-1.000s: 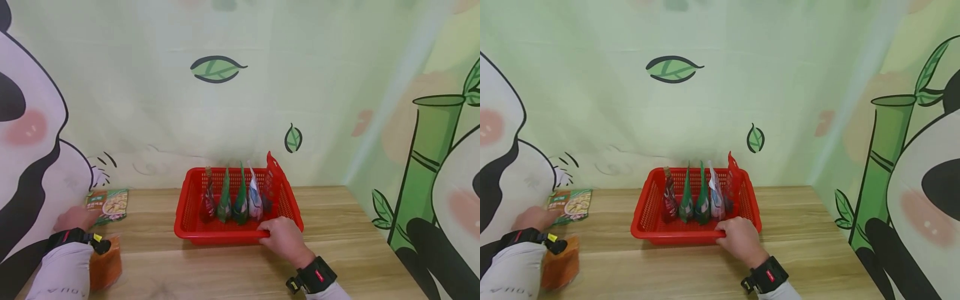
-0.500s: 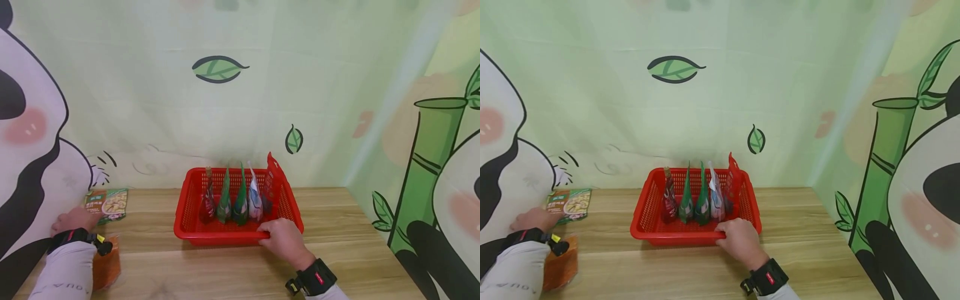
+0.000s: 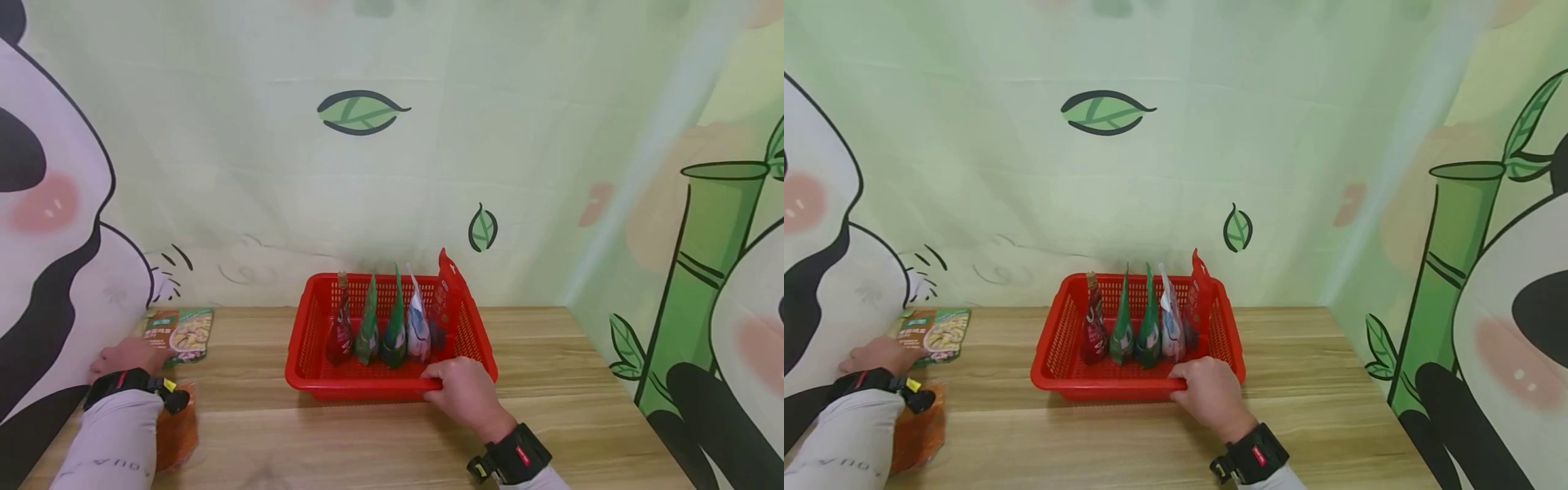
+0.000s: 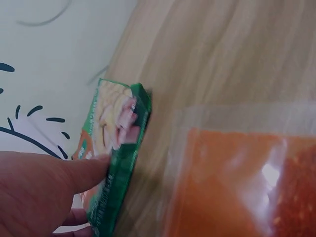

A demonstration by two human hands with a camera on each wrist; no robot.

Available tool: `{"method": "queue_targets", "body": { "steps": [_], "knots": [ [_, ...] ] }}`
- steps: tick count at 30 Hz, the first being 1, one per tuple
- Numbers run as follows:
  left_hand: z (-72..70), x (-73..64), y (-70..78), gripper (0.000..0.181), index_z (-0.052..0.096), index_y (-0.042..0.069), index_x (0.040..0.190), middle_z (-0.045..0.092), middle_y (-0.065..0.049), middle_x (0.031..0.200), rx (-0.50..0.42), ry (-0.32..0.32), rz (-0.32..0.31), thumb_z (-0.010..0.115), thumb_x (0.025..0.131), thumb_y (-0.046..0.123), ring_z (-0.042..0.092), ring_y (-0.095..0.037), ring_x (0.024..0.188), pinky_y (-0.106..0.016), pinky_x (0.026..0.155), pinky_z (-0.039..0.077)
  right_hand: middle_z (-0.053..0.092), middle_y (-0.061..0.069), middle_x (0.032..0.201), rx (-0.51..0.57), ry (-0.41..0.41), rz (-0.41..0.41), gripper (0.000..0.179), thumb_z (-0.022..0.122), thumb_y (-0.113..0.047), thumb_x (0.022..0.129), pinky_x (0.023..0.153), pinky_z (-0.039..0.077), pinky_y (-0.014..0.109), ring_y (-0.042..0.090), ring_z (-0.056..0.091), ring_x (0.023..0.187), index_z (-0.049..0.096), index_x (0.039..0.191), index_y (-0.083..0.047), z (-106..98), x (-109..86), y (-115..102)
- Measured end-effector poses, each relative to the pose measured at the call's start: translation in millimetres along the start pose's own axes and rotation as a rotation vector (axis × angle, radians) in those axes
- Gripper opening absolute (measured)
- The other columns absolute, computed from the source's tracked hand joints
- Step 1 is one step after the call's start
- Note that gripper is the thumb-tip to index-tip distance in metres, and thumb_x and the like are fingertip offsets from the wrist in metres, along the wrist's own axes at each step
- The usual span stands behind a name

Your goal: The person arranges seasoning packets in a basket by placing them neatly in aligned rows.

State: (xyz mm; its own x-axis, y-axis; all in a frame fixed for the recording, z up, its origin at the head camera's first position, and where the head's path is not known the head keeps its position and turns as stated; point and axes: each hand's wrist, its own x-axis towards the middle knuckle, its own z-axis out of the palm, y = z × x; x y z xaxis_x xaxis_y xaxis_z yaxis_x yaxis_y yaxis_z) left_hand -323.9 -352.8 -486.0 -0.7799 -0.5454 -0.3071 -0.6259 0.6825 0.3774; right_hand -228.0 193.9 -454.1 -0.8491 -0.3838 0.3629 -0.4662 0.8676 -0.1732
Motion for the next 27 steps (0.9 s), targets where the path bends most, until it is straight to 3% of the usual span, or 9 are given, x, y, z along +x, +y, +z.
{"method": "queue_targets", "body": {
  "steps": [20,27],
  "knots": [
    [-2.1,-4.0,3.5,0.086,0.04,-0.028,0.125,0.047,-0.046,0.121,0.021,-0.007,0.012,0.069,0.089,0.045,0.045,-0.058,0.112,-0.066,0.104,0.038,0.077,-0.009,0.082,0.024,-0.024,0.016,0.018,0.091,-0.029,0.077,0.079,0.061,0.028,0.002,0.064,0.071,0.082,0.091,-0.022,-2.6,0.0,0.0],
    [-2.8,-0.3,-0.9,0.087,0.041,-0.025,0.127,0.05,-0.043,0.124,-0.041,-0.032,0.059,0.075,0.085,0.042,0.048,-0.053,0.111,-0.061,0.101,0.041,0.078,-0.008,0.082,0.023,-0.007,0.0,0.018,0.091,-0.028,0.076,0.078,0.062,0.028,0.002,0.065,0.071,0.082,0.09,-0.022,-1.2,-0.7,-0.1]
  ]
}}
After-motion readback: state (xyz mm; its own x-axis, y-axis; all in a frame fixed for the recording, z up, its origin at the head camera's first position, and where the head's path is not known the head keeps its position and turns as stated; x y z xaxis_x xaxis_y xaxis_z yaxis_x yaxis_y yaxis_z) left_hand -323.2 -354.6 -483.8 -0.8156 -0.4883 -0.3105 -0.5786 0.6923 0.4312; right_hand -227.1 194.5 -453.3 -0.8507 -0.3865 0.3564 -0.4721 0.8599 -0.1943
